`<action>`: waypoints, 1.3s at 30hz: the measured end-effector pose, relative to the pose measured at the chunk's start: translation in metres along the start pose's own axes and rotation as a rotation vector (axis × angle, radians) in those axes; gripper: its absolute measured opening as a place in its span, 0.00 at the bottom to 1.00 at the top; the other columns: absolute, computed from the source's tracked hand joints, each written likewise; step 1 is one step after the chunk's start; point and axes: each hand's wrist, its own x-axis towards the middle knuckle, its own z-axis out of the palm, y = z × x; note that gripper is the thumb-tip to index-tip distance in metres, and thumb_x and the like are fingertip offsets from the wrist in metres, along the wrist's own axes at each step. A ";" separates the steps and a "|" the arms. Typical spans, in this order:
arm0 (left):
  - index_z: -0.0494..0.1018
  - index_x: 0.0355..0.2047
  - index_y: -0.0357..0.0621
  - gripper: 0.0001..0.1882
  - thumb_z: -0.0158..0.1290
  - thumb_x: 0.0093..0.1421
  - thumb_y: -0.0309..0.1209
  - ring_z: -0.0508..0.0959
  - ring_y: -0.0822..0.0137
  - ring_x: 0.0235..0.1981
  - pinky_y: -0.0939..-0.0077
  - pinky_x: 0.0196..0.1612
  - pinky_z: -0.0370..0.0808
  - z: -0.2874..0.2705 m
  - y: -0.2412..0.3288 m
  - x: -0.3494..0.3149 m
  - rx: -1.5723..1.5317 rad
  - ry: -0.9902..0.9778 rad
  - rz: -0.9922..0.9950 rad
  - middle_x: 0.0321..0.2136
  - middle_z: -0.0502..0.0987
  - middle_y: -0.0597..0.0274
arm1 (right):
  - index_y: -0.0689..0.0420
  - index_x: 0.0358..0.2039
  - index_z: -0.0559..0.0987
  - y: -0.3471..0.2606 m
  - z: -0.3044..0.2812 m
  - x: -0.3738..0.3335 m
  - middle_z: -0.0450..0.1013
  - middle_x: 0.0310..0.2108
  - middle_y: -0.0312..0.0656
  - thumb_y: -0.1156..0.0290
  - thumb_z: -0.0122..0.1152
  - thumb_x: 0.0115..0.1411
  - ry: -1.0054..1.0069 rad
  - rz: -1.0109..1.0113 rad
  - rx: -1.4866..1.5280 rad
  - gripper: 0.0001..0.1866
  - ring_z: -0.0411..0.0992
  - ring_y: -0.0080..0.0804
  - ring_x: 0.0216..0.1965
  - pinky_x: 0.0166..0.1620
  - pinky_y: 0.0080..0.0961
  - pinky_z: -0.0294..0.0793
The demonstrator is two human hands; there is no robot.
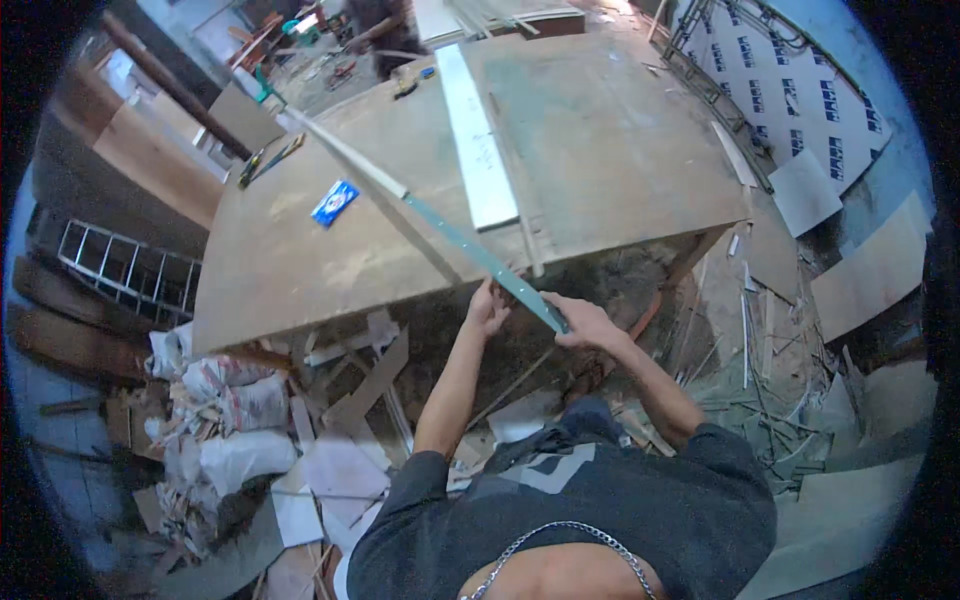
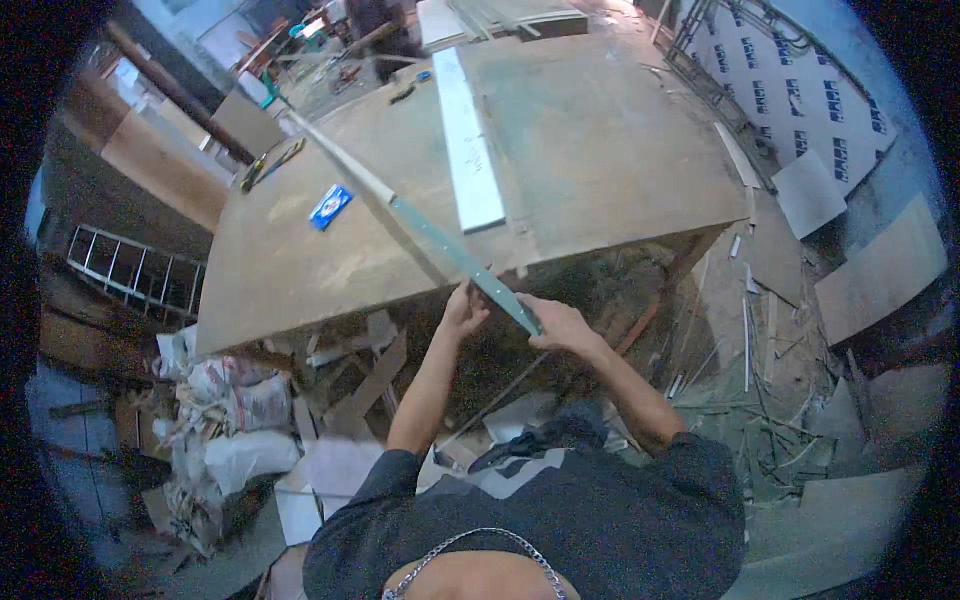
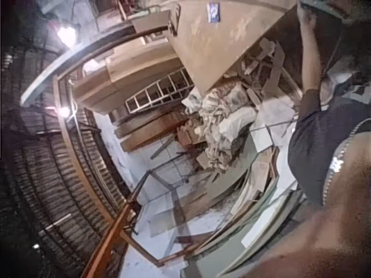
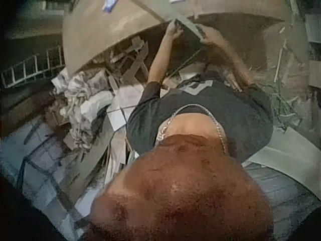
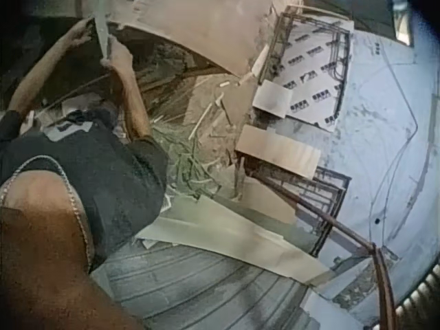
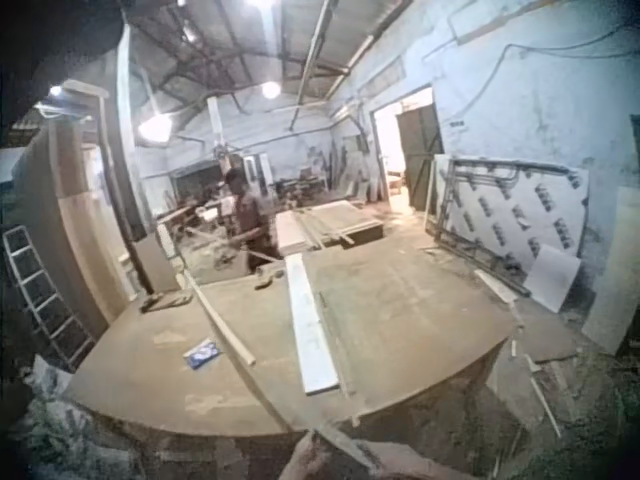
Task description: The person assembles thin wooden strips into a rectangular frame on a large workbench. They align the strips, hold them in place, and use a hammer to secure the joints. Another person assists by handing over materials and working on a similar frame nearby.
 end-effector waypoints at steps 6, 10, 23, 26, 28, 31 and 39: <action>0.59 0.59 0.49 0.28 0.30 0.67 0.51 0.73 0.65 0.43 0.67 0.46 0.70 0.057 -0.001 0.077 0.097 0.044 -0.066 0.50 0.71 0.61 | 0.50 0.58 0.58 0.099 -0.087 0.032 0.74 0.38 0.49 0.62 0.63 0.41 -0.251 0.199 -0.237 0.42 0.73 0.48 0.40 0.41 0.40 0.73; 0.61 0.56 0.45 0.28 0.32 0.67 0.51 0.75 0.66 0.42 0.68 0.46 0.73 0.041 0.010 0.067 0.229 0.120 -0.027 0.49 0.71 0.60 | 0.56 0.48 0.66 0.198 -0.136 0.063 0.73 0.36 0.52 0.73 0.59 0.44 -0.121 0.233 -0.250 0.28 0.73 0.49 0.40 0.40 0.42 0.71; 0.67 0.49 0.40 0.24 0.35 0.67 0.46 0.77 0.70 0.34 0.77 0.36 0.74 -0.048 0.026 0.096 0.170 0.722 0.172 0.36 0.76 0.59 | 0.49 0.52 0.66 0.304 -0.306 0.151 0.71 0.27 0.45 0.84 0.59 0.43 -0.120 0.450 -0.232 0.33 0.71 0.31 0.29 0.22 0.29 0.68; 0.68 0.47 0.37 0.22 0.34 0.68 0.42 0.76 0.72 0.31 0.80 0.33 0.74 -0.042 0.051 0.140 0.137 0.672 0.187 0.35 0.76 0.60 | 0.50 0.50 0.68 0.323 -0.324 0.161 0.71 0.32 0.45 0.82 0.64 0.41 -0.155 0.373 -0.326 0.33 0.72 0.33 0.31 0.23 0.30 0.70; 0.68 0.46 0.36 0.21 0.34 0.68 0.40 0.76 0.73 0.30 0.80 0.31 0.74 -0.042 0.060 0.158 0.135 0.659 0.257 0.34 0.76 0.59 | 0.50 0.49 0.68 0.331 -0.340 0.164 0.71 0.33 0.44 0.82 0.67 0.39 -0.182 0.344 -0.406 0.34 0.73 0.34 0.31 0.23 0.30 0.71; 0.68 0.46 0.36 0.19 0.35 0.68 0.39 0.76 0.74 0.29 0.83 0.31 0.73 -0.059 0.054 0.163 0.131 0.649 0.251 0.34 0.76 0.59 | 0.51 0.49 0.67 0.340 -0.332 0.171 0.70 0.31 0.42 0.81 0.69 0.38 -0.239 0.400 -0.326 0.35 0.73 0.33 0.29 0.23 0.29 0.71; 0.70 0.43 0.36 0.21 0.35 0.68 0.41 0.77 0.71 0.28 0.79 0.31 0.75 -0.051 0.008 0.125 0.255 0.906 0.313 0.32 0.77 0.59 | 0.51 0.48 0.68 0.377 -0.294 0.155 0.72 0.30 0.44 0.77 0.70 0.37 -0.197 0.408 -0.148 0.35 0.71 0.40 0.34 0.39 0.35 0.71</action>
